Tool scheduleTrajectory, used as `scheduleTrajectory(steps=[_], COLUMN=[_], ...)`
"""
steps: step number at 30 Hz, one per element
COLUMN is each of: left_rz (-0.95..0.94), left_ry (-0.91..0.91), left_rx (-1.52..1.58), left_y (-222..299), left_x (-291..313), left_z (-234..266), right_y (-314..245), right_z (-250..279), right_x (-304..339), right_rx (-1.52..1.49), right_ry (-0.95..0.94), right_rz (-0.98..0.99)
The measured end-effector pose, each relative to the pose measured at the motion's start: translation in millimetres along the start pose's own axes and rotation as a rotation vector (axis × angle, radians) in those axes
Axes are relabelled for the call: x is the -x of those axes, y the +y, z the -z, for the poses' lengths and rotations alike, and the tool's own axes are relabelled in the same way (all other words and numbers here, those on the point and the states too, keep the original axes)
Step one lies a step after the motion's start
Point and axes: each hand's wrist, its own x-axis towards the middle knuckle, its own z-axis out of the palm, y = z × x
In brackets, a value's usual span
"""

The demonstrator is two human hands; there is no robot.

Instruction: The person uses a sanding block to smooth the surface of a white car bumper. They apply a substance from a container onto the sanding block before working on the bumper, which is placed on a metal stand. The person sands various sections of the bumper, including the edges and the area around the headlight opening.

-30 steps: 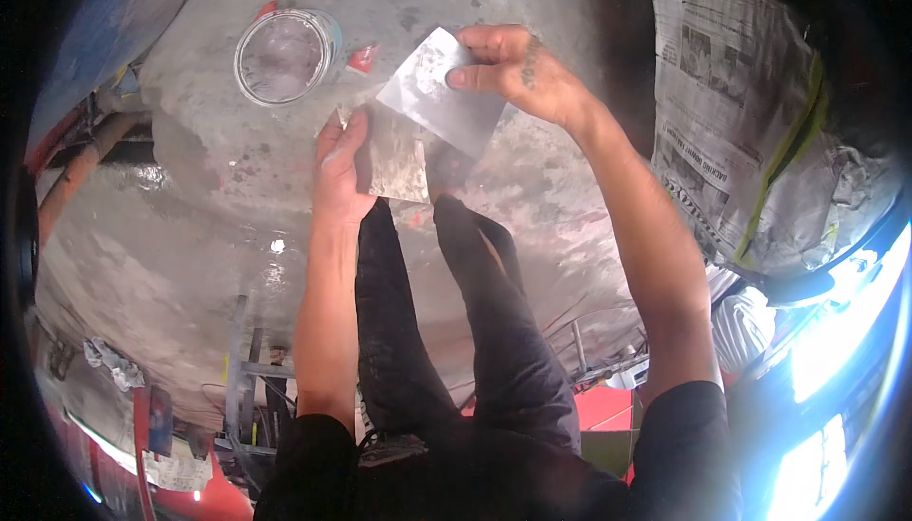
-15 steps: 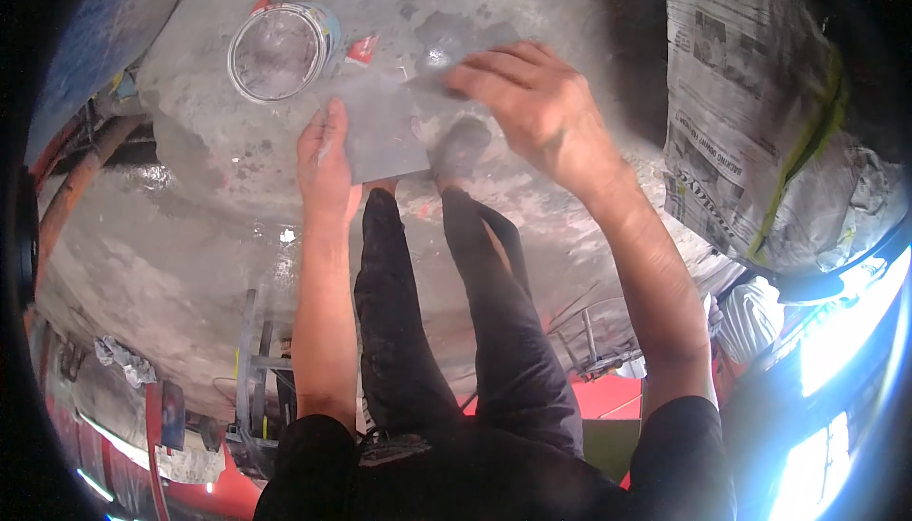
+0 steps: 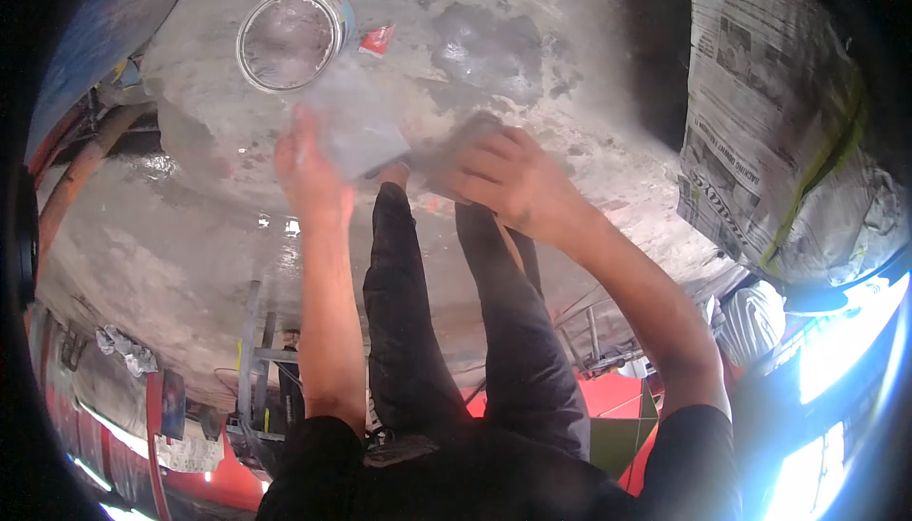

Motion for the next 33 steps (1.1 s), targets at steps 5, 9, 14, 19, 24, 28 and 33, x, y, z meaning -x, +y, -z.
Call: scheduleTrajectory(steps=[5,9,14,19,24,28,33], left_rz=[0.159,0.329,0.299,0.223,0.557,0.505,0.332], left_ry=[0.031,0.004,-0.010,-0.056,-0.094,-0.285,-0.225], left_rx=[0.124,0.353,0.419,0.405,0.364,0.450,0.106], left_y=[-4,-22,-14,-25,-64,-87,-108], left_x=[7,26,34,10,6,4,-52], left_z=[11,-1,-2,21,50,43,51], right_y=[-11,-16,12,44,81,104,150], right_z=[-7,-35,-63,-68,-47,-58,-79], right_x=[-6,-13,15,24,-3,-24,-43], right_rx=[-0.218,-0.200,-0.108,-0.362,-1.042,-0.960,-0.489], right_ry=[0.264,0.081,0.017,0.162,0.121,-0.137,0.060], right_rz=[-0.025,0.031,-0.082,-0.615,-0.914,-0.772,-0.762])
